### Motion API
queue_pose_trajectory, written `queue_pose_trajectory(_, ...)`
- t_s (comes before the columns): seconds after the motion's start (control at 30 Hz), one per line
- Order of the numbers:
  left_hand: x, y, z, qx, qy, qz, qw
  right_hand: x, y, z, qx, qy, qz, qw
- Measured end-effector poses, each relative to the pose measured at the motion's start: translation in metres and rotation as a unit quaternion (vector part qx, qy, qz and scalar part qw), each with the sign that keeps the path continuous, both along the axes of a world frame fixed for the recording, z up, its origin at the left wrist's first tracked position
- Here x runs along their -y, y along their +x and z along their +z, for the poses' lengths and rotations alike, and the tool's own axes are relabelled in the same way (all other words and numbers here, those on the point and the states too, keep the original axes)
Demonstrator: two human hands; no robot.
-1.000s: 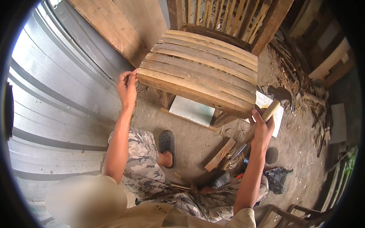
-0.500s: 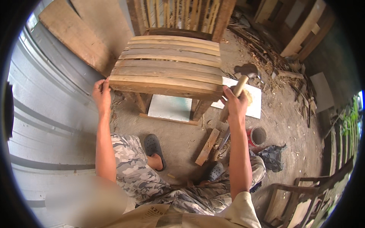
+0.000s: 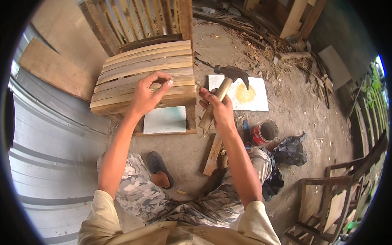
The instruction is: The person retrieves nails from a black plastic bag and uses a hammer to drive them into the slats of a wooden chair. The person repeatedly reaches for nails and hammers them into place to secure the chair seat.
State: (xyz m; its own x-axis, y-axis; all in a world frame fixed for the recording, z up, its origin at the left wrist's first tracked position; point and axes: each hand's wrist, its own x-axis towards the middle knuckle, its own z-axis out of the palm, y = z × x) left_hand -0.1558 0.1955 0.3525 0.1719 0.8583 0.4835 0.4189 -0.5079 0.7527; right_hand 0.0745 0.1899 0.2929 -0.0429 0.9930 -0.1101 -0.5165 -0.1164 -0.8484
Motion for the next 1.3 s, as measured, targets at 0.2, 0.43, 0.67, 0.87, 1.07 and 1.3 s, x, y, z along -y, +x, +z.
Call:
queue_pose_trajectory(0.2, -0.014, 0.022, -0.004, 0.054, -0.051, -0.045, 0.996, 0.000, 0.012, -0.006, -0.011, 0.017, 0.019, 1.000)
queue_pose_trajectory(0.43, -0.014, 0.024, 0.000, -0.056, -0.050, -0.017, 0.997, 0.007, 0.017, -0.006, 0.046, 0.032, 0.080, 0.995)
queue_pose_trajectory(0.67, -0.013, 0.026, -0.006, -0.074, -0.036, -0.008, 0.997, 0.006, 0.010, -0.007, 0.067, 0.031, 0.081, 0.994)
queue_pose_trajectory(0.87, -0.009, 0.029, -0.010, -0.094, 0.002, 0.007, 0.996, 0.009, 0.011, -0.009, 0.079, 0.047, 0.080, 0.993)
queue_pose_trajectory(1.07, -0.009, 0.031, -0.012, -0.095, 0.026, 0.017, 0.995, 0.010, 0.016, -0.002, 0.144, 0.067, 0.086, 0.984)
queue_pose_trajectory(1.3, -0.005, 0.030, -0.014, -0.062, -0.003, 0.022, 0.998, 0.035, 0.024, 0.043, 0.259, 0.071, 0.084, 0.960)
